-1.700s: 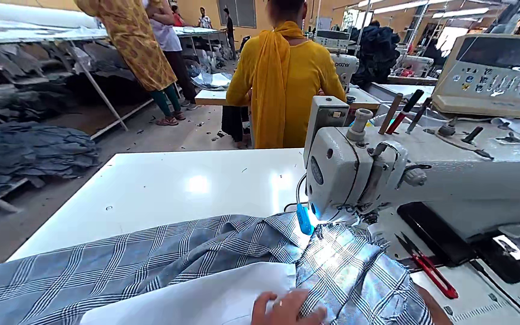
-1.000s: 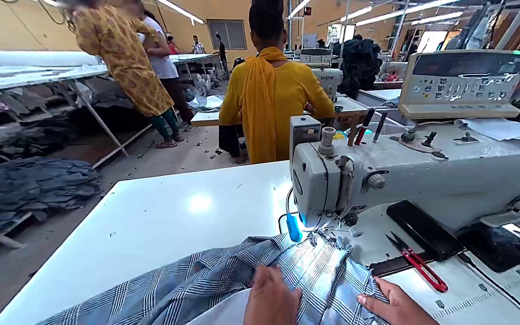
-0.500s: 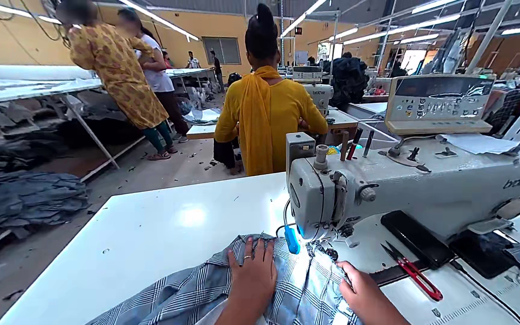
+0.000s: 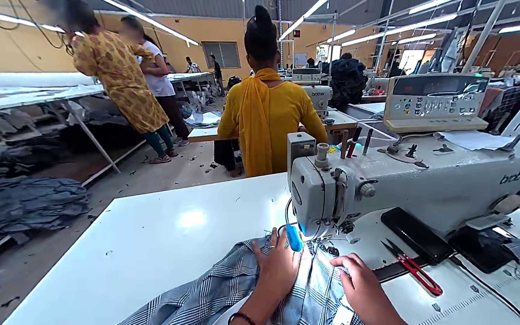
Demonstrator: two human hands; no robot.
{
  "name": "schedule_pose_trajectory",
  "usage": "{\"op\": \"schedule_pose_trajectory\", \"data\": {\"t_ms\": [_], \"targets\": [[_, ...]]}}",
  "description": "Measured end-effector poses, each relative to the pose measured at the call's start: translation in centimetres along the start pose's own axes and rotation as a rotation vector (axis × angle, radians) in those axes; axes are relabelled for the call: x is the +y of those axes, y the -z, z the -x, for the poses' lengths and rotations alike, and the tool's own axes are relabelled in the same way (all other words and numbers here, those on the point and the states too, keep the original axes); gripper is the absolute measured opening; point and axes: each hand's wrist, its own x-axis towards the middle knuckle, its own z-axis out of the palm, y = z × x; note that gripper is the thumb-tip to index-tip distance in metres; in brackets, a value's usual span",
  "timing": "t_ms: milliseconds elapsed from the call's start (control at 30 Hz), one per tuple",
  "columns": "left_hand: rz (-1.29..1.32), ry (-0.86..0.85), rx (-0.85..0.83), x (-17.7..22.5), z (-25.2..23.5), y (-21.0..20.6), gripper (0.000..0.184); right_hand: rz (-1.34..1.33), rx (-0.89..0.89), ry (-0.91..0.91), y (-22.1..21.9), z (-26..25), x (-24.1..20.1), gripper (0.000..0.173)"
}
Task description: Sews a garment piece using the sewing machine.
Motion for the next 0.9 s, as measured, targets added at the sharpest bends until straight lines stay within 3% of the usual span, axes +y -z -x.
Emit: {"op": "schedule_pose_trajectory", "data": {"t_ms": [167,267,367,500,667,767,900], "targets": [[-0.127,0.074,-0.009,-1.5,-1.6,1.4,0.046,-0.112,-0.127,0.016,-0.2,-2.0,-0.4,0.036],[-0.152,0.032,0.115,-4.8,-1.4,1.0,0.048,-0.156,-0.173,0.037,-0.6,-2.5,-0.8,0.036],[-0.168,-0.017,0.279,-7.1,1.2,0.0,0.050,-0.162,-0.260,0.002,-0.4,-1.3,-1.2,0.028],[-0.185,-0.053,0.411,-6.9,7.1,-1.5,0.054,-0.246,-0.272,0.057,-0.4,3.2,-0.7,0.025],[-0.059,-0.134,0.381,-6.4,10.0,-1.7,0.083,-0.369,-0.267,-0.061,0.1,7.3,-0.2,0.024],[0.057,-0.247,0.450,-7.1,9.2,-2.1,0.075,-0.403,-0.286,-0.100,0.6,7.8,-0.3,0.022],[0.103,-0.312,0.345,-6.7,9.8,0.0,0.047,-0.499,-0.275,-0.102,1.5,9.1,-1.3,0.021]]}}
